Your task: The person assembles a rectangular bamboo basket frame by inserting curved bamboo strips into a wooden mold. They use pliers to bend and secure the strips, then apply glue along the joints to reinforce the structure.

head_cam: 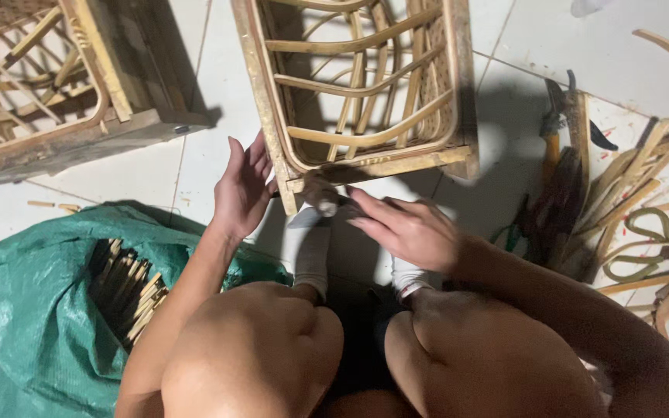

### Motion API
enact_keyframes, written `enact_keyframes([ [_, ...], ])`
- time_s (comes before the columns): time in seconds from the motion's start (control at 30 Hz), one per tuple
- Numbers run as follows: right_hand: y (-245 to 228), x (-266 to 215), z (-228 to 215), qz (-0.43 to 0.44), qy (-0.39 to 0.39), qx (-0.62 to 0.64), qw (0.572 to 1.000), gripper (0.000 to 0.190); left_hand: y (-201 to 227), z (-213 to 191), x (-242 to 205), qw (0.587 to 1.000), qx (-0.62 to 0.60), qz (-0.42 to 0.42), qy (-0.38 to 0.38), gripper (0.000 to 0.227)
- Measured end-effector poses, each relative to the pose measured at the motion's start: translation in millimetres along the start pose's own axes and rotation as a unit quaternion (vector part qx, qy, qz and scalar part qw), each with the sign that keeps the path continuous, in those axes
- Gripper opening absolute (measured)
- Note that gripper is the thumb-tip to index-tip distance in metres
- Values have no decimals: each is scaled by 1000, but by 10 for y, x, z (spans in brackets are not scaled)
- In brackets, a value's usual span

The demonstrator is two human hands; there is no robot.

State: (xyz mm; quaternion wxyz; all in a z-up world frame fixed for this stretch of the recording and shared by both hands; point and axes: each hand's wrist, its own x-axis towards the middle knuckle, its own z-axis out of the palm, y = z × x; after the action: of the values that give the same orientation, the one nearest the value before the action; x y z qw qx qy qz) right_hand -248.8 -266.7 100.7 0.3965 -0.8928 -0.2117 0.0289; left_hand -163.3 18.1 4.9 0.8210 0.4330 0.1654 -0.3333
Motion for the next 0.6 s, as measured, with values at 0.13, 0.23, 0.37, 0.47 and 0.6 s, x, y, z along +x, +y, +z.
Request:
enact_keyframes([
  [0.13,-43,353,114,166,-338,-71,924,62,-11,-68,53,998,-55,-2,-18,90],
  [0.23,-48,428,185,91,-181,17,979,57,-53,-97,42,997,-65,-10,-31,94],
  [0.37,15,585,265,50,-62,54,995,50,68,-59,38,999,-36,-23,21,95],
  [0.47,86,462,429,67,-64,48,995,51,28,51,-35,999,1,-27,43,90],
  [0.6,325,-84,467,5,-25,38,999,53,-33,268,-154,801,498,308,128,63],
])
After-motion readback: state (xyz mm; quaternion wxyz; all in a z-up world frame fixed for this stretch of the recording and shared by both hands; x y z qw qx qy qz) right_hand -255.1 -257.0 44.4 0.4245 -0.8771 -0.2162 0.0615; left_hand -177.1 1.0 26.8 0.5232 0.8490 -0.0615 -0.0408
